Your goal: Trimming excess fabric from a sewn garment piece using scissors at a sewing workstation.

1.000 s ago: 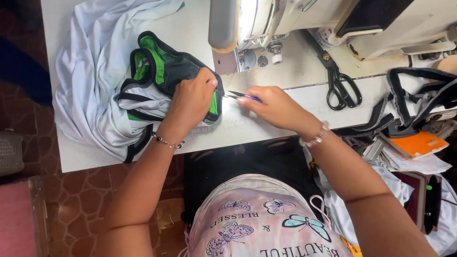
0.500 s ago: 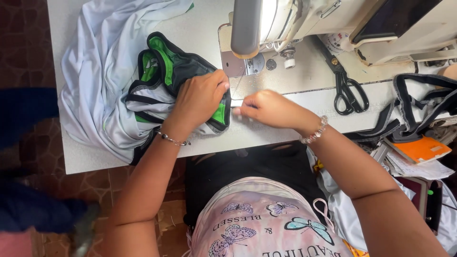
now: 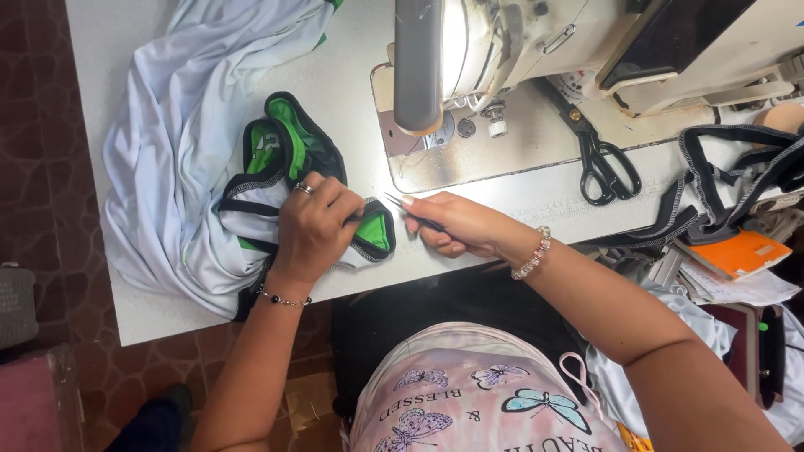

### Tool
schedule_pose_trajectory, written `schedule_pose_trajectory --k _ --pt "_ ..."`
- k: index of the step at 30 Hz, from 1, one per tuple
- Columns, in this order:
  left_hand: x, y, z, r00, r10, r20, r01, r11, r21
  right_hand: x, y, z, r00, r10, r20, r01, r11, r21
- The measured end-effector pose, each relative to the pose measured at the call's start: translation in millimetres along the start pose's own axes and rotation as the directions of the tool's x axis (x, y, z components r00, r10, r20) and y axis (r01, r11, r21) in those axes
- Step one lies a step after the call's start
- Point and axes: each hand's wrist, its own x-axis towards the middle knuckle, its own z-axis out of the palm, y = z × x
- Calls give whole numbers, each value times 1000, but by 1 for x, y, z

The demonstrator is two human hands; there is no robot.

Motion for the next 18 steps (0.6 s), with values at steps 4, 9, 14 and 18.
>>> schedule_pose_trajectory --k 4,9,14,18 --pt "-1 -2 5 995 47 -83 -49 999 -16 10 -4 6 999 -42 24 44 997 -63" --pt "-5 -4 5 974 66 -215 -61 998 28 15 0 4 987 -151 -56 143 982 -120" --pt "5 9 -5 949 97 -299 -104 995 -8 11 -16 17 812 -567 -139 454 764 -459" --pt "14 13 -8 943 110 -313 -149 984 -101 15 -15 21 800 -587 -123 472 744 -473"
